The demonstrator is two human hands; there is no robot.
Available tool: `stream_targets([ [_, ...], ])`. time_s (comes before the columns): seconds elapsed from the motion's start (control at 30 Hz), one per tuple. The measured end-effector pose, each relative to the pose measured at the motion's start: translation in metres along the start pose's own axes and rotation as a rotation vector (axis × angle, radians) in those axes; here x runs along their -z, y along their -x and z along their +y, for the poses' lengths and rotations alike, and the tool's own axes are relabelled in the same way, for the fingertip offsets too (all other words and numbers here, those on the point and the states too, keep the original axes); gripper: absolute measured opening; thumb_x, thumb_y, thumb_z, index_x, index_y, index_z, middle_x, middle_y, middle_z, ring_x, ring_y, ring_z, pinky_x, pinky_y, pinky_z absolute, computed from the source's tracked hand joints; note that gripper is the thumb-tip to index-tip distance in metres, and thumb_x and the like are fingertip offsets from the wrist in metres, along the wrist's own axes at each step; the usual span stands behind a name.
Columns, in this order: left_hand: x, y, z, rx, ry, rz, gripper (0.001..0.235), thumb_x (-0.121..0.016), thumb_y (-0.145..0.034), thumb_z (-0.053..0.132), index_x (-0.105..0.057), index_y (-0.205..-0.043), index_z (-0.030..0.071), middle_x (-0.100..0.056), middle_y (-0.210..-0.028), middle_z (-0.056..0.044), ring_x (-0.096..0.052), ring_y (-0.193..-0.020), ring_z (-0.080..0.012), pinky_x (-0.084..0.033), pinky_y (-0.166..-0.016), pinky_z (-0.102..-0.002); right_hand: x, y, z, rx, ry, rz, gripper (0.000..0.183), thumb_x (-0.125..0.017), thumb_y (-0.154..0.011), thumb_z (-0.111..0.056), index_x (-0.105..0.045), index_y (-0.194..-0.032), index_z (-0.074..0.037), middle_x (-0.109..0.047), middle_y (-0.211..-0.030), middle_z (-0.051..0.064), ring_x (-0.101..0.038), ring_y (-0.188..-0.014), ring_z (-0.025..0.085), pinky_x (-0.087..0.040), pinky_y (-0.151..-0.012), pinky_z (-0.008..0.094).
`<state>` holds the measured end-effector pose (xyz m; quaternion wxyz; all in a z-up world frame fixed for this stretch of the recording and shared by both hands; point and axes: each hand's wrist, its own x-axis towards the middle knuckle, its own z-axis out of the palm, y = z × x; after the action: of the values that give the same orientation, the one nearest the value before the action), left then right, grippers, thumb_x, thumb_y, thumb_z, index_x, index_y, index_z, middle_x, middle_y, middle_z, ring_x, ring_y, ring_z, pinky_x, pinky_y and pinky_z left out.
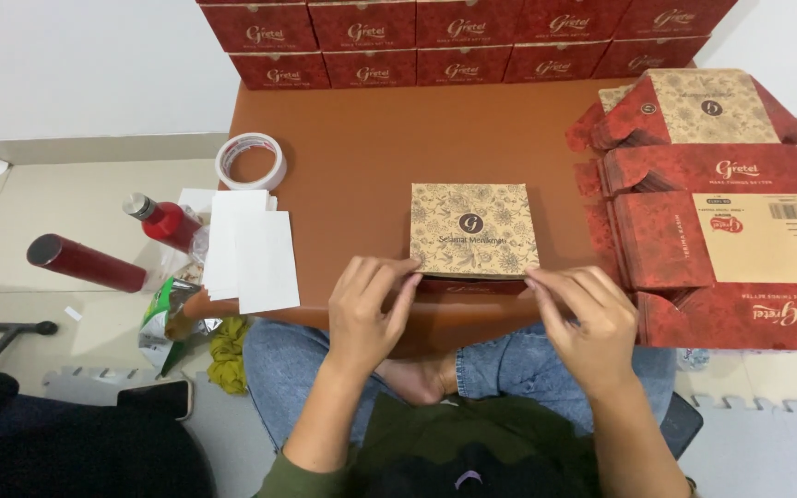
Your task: Assembling cardboard boxes from flat templates by folding flaps and stacking the finished products.
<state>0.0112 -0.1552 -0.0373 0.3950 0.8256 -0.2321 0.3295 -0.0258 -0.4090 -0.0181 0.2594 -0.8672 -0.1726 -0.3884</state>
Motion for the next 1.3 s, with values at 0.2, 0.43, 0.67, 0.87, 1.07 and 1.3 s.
stream_targets([
  [0.2, 0.002, 0.000, 0.004, -0.008, 0.047, 0.036, 0.014, -0.080, -0.084, 0.007, -0.079, -0.097, 0.012, -0.069, -0.079, -0.003, -0.065, -0.073, -0.0249, -0.057, -0.069, -0.037, 0.003, -0.006, -0.004, 0.073, 0.040, 0.005, 0.012, -0.079, -0.086, 0.003, -0.080, -0.091, -0.007, -0.073, -0.080, 0.004, -0.068, -0.071, 0.027, -0.057, -0.071, 0.036],
  [0.43, -0.003, 0.007, -0.006, -0.046, 0.001, 0.066, 0.011, -0.080, -0.085, 0.011, -0.080, -0.095, 0.015, -0.068, -0.078, -0.001, -0.063, -0.069, -0.0229, -0.056, -0.064, -0.034, -0.001, 0.008, 0.005, 0.083, 0.077, 0.018, 0.013, -0.081, -0.086, 0.001, -0.081, -0.092, -0.010, -0.072, -0.082, 0.003, -0.066, -0.070, 0.025, -0.057, -0.070, 0.035],
  [0.67, -0.004, 0.016, -0.006, 0.041, 0.061, 0.011, 0.012, -0.076, -0.088, 0.012, -0.080, -0.098, 0.017, -0.072, -0.090, -0.003, -0.069, -0.076, -0.0266, -0.059, -0.067, -0.038, -0.017, 0.021, -0.005, -0.088, -0.070, 0.030, 0.021, -0.078, -0.085, 0.000, -0.079, -0.104, -0.009, -0.072, -0.105, 0.013, -0.072, -0.089, 0.033, -0.058, -0.077, 0.041],
  [0.87, -0.013, 0.004, 0.007, 0.097, 0.061, -0.035, 0.027, -0.076, -0.088, 0.008, -0.077, -0.114, 0.012, -0.075, -0.090, -0.007, -0.074, -0.081, -0.0290, -0.060, -0.069, -0.040, -0.009, 0.018, 0.003, -0.081, 0.047, 0.009, 0.021, -0.075, -0.087, -0.001, -0.076, -0.105, -0.010, -0.076, -0.105, 0.010, -0.075, -0.095, 0.029, -0.059, -0.078, 0.037],
  [1.07, -0.032, -0.070, 0.038, -0.051, 0.139, -0.032, 0.026, -0.079, -0.085, 0.010, -0.077, -0.111, 0.012, -0.075, -0.087, -0.006, -0.075, -0.079, -0.0293, -0.060, -0.064, -0.040, 0.047, -0.035, 0.028, -0.037, 0.143, 0.056, 0.018, -0.076, -0.085, 0.000, -0.074, -0.101, -0.009, -0.076, -0.100, 0.007, -0.075, -0.095, 0.028, -0.059, -0.079, 0.037],
  [1.3, -0.098, -0.208, 0.083, -0.250, 0.245, -0.039, 0.032, -0.073, -0.090, 0.009, -0.067, -0.121, 0.009, -0.070, -0.104, -0.003, -0.070, -0.078, -0.0183, -0.057, -0.068, -0.029, 0.116, -0.138, 0.110, -0.001, 0.214, 0.094, 0.030, -0.075, -0.089, 0.015, -0.066, -0.117, 0.010, -0.075, -0.099, 0.022, -0.075, -0.093, 0.028, -0.061, -0.075, 0.030],
])
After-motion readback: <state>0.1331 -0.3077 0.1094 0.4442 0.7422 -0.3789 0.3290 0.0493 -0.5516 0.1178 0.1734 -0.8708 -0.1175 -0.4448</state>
